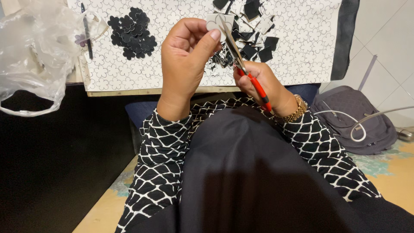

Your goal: The person sits on the floor and cuts small white fabric pieces into flower shapes using red-handled scissors, working over a pattern board on their lap. They trim each piece, drop scraps onto the board among black cut flower shapes, and set finished pieces aside.

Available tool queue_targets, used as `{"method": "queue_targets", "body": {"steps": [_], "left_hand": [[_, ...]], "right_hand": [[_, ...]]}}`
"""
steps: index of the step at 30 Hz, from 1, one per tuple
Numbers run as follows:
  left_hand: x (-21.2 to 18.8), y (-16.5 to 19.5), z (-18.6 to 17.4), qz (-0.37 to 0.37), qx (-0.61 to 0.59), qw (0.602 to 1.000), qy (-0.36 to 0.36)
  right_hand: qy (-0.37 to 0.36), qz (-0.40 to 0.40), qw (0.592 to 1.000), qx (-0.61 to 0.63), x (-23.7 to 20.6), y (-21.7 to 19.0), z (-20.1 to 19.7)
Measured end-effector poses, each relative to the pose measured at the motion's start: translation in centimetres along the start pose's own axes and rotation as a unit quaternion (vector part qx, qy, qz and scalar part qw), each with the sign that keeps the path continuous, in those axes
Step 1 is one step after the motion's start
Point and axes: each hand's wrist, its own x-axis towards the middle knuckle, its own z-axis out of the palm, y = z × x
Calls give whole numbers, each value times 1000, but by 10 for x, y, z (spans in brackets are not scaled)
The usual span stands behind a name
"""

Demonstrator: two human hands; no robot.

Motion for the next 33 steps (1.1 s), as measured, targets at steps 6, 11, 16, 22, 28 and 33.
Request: {"method": "queue_targets", "body": {"steps": [6,11,16,22,28,33], "left_hand": [[0,1,1,-2,19,1000,-10],[0,1,1,-5,5,1000,-7],[1,0,2,-7,0,1000,-3],[1,-1,1,-9,7,1000,0],[1,0,1,-8,9,1000,0],[0,2,1,-8,16,1000,-26]], "right_hand": [[-25,-5,998,56,2,-13,5],[-21,-6,998,50,3,-16,5],[-20,-10,998,51,2,-14,4],[-22,-3,998,58,3,-13,4],[-20,-4,999,47,3,-10,3],[-28,-22,999,17,6,-11,4]]}}
